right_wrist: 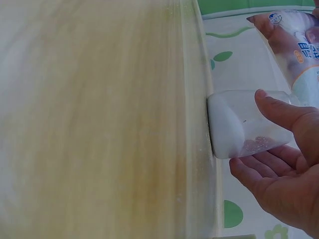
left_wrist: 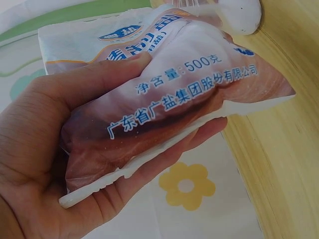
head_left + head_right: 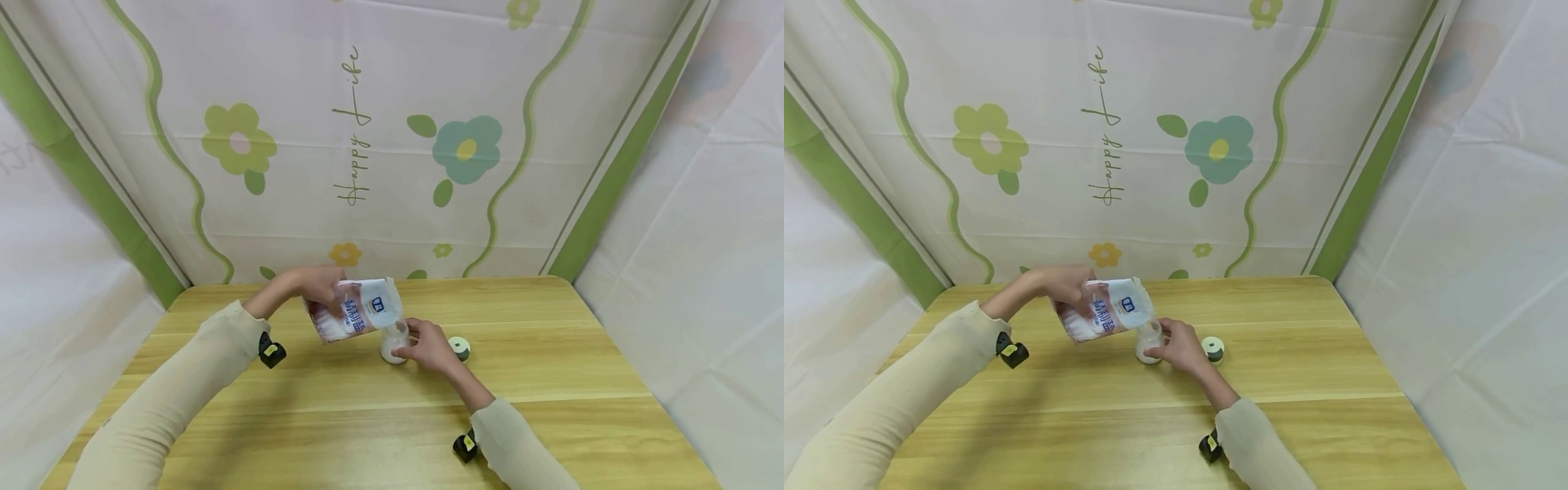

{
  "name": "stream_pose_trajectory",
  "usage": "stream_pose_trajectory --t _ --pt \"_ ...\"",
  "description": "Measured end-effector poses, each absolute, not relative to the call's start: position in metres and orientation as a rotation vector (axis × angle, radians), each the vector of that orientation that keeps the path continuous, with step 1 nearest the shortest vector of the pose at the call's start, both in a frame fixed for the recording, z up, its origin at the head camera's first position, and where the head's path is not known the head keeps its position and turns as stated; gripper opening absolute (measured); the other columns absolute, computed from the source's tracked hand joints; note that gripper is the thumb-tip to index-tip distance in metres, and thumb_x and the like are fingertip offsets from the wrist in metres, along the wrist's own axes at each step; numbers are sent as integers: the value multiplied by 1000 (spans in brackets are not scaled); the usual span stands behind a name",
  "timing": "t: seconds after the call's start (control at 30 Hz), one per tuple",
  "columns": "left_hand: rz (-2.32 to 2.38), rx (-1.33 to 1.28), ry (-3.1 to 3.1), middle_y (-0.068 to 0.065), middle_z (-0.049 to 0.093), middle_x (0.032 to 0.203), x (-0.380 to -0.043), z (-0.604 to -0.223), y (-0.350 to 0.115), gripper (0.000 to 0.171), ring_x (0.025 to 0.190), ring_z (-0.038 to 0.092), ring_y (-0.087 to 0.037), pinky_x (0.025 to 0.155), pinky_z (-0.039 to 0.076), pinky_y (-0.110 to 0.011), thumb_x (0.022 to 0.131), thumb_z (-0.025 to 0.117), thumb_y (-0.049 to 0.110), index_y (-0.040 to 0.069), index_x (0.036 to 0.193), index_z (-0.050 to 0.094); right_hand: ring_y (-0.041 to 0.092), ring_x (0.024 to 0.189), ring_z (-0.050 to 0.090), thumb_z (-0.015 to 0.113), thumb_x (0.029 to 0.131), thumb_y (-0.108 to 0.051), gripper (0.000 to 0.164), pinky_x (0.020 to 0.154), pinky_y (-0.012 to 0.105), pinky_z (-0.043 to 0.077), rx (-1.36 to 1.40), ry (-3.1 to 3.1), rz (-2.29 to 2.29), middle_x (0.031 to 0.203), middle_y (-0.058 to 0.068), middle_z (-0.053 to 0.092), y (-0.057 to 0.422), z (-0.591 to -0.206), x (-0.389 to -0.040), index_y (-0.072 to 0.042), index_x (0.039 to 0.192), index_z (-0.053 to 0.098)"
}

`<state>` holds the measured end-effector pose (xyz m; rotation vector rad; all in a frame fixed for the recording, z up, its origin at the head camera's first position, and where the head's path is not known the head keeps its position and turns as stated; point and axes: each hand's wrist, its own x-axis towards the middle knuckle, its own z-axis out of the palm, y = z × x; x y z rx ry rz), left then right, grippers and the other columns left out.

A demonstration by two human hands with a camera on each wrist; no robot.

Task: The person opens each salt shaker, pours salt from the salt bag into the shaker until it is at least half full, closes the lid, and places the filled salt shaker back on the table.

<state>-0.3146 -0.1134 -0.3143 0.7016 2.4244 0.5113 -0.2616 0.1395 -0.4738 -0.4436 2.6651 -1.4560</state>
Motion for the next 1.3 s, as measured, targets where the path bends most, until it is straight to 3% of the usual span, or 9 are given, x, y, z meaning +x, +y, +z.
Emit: stream_pose_trajectory --t 1.3 --pt "496 676 2444 -8 74 87 -314 -308 -114 23 63 71 -18 55 61 -30 81 77 10 1 100 68 39 121 63 85 78 -15 59 100 47 54 -450 2630 -1487 133 21 63 141 -473 -261 2 130 61"
